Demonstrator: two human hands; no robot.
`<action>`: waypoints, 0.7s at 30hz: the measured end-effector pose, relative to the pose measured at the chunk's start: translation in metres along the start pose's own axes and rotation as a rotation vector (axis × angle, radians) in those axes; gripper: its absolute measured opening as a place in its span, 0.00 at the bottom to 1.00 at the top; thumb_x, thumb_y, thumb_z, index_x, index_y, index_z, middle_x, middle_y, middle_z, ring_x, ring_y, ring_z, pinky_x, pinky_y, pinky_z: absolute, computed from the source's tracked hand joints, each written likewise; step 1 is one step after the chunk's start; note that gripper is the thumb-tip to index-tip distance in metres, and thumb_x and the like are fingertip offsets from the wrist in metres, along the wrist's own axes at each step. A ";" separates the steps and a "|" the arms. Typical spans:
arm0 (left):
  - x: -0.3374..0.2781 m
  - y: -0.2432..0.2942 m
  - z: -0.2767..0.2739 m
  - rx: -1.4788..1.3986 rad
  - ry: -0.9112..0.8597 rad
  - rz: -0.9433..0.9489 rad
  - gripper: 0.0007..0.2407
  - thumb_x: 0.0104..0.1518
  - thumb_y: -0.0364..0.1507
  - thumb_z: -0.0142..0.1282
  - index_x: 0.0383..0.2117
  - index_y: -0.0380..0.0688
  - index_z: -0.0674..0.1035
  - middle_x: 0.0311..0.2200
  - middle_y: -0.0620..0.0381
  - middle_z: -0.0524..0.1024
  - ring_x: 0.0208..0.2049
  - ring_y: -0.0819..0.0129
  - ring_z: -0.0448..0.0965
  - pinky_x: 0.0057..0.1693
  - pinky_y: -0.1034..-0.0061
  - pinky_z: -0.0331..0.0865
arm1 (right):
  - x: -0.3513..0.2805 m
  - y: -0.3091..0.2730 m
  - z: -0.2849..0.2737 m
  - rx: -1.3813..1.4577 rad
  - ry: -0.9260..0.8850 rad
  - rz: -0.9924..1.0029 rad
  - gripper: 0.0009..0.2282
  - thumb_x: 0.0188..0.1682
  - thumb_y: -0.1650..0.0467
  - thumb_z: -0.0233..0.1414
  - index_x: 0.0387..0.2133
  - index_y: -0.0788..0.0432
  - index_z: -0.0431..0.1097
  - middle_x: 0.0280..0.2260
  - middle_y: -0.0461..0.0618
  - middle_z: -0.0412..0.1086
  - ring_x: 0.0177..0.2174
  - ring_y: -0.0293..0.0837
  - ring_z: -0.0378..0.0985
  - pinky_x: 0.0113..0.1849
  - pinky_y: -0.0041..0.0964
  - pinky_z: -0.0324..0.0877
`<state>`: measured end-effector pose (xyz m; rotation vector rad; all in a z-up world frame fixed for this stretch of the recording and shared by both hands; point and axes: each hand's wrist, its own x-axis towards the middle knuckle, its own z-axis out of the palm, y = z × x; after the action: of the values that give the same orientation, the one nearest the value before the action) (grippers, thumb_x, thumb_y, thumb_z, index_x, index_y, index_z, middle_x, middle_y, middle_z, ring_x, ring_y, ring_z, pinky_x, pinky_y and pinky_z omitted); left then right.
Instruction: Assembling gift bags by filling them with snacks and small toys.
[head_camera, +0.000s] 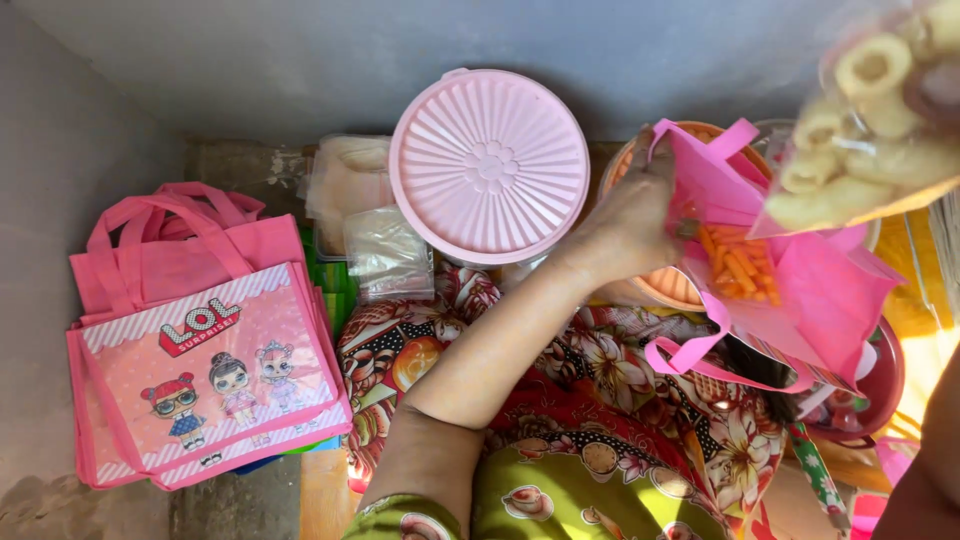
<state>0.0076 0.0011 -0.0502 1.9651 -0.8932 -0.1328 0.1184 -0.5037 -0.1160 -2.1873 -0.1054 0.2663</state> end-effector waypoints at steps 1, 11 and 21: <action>-0.001 -0.001 0.001 0.024 0.026 0.010 0.39 0.29 0.29 0.62 0.48 0.22 0.51 0.50 0.27 0.53 0.56 0.37 0.44 0.59 0.63 0.48 | -0.024 -0.111 0.030 0.431 -0.420 0.319 0.08 0.45 0.74 0.45 0.37 0.65 0.61 0.35 0.61 0.66 0.33 0.47 0.67 0.32 0.37 0.62; -0.012 0.024 -0.015 -0.030 0.057 0.142 0.24 0.29 0.21 0.54 0.39 0.29 0.66 0.41 0.38 0.68 0.55 0.48 0.53 0.62 0.64 0.34 | -0.219 -0.309 0.256 0.083 0.631 -0.129 0.14 0.38 0.85 0.51 0.38 0.71 0.59 0.36 0.57 0.64 0.32 0.42 0.67 0.37 0.27 0.65; -0.019 0.049 -0.026 -0.127 -0.018 -0.105 0.38 0.28 0.20 0.56 0.51 0.25 0.50 0.53 0.26 0.46 0.49 0.37 0.61 0.53 0.62 0.60 | -0.186 -0.290 0.298 -0.340 0.833 -0.480 0.11 0.38 0.80 0.54 0.35 0.66 0.69 0.34 0.60 0.68 0.35 0.57 0.72 0.35 0.42 0.66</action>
<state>-0.0213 0.0171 -0.0017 1.8944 -0.7739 -0.2619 -0.1246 -0.1298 -0.0233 -2.3439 -0.2085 -0.9843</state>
